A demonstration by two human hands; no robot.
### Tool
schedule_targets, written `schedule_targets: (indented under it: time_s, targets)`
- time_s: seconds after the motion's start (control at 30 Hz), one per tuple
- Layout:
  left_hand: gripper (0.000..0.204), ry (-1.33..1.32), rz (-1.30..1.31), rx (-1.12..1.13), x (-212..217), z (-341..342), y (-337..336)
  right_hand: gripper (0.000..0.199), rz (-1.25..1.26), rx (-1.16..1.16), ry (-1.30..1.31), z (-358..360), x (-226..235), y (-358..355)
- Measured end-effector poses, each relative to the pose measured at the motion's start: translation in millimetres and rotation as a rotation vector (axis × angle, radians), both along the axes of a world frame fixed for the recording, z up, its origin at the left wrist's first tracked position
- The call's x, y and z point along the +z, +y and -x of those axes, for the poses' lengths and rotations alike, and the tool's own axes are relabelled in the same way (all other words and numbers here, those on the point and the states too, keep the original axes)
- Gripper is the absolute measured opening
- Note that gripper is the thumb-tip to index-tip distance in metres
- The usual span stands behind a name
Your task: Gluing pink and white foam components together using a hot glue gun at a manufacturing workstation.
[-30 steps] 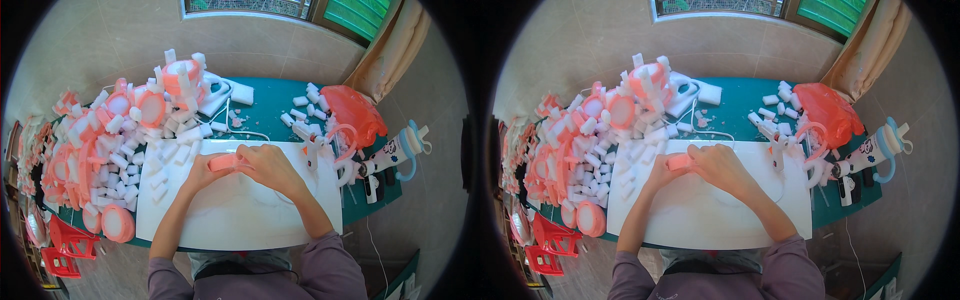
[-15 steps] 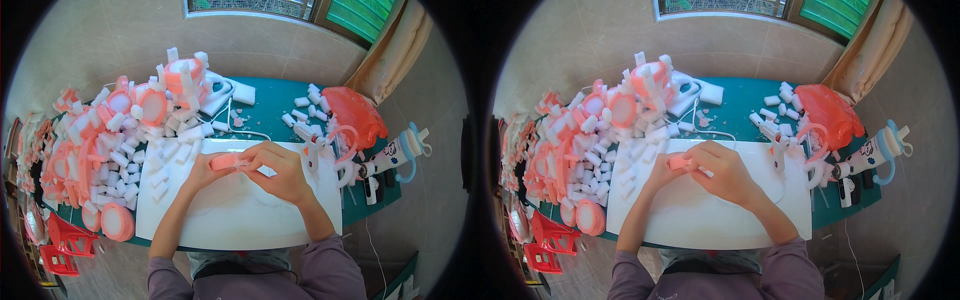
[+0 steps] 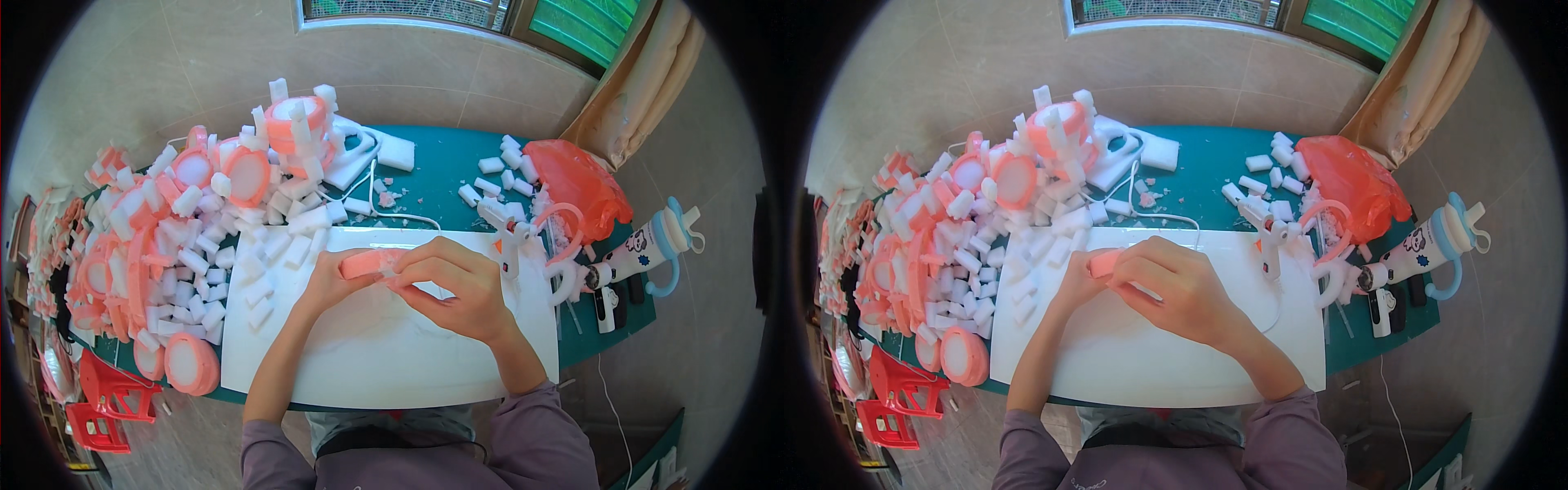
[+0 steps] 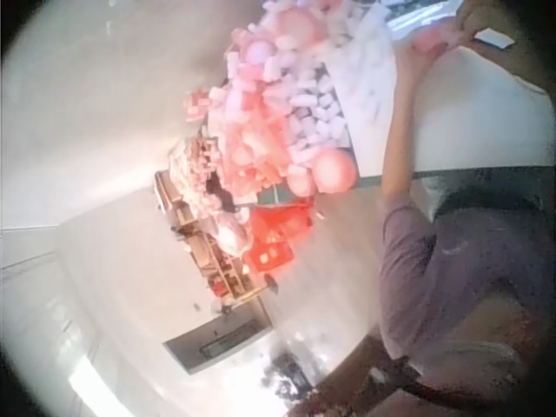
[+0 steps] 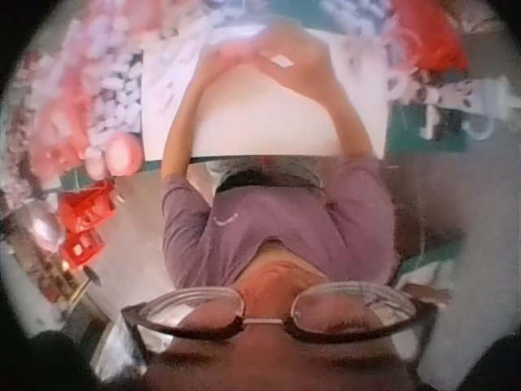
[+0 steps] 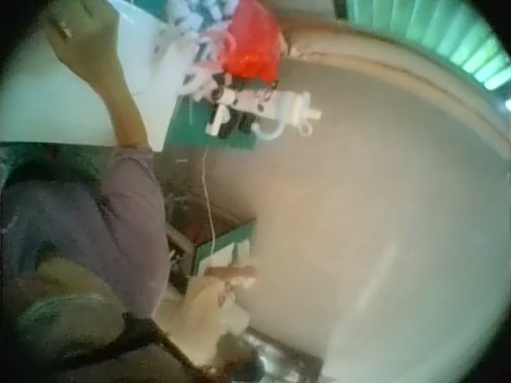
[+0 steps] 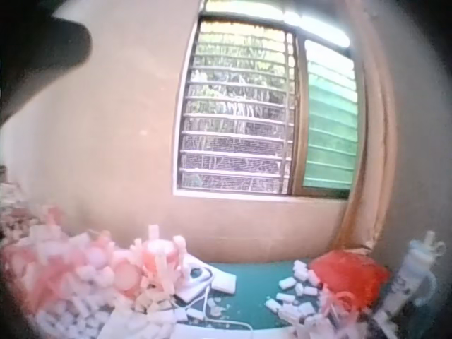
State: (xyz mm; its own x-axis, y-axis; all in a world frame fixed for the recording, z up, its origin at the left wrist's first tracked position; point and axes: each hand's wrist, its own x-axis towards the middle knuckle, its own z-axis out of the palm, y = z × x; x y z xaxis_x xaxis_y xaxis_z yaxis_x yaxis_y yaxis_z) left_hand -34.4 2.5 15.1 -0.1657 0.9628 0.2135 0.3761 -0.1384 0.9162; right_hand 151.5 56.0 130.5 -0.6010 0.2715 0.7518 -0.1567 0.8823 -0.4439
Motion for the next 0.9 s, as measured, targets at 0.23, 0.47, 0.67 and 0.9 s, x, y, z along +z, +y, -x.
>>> schedule_targets:
  time_s: [0.23, 0.47, 0.67, 0.9]
  targets:
    - [0.032, -0.012, 0.006, -0.008, -0.5, 0.9, -0.2, 0.020, -0.012, 0.007, 0.021, -1.7, 0.6, -1.9]
    - [0.032, -0.047, 0.035, 0.003, -1.6, 0.5, -0.2, 0.021, -0.023, 0.024, 0.018, -3.2, 2.1, -2.2]
    - [0.032, -0.030, 0.037, -0.003, -0.2, 0.3, 0.0, 0.020, 0.002, 0.005, 0.029, -2.0, 2.3, -3.6]
    - [0.032, -0.011, 0.020, 0.004, 0.1, 0.3, -0.2, 0.019, -0.048, 0.035, 0.023, -2.9, 0.3, -0.6]
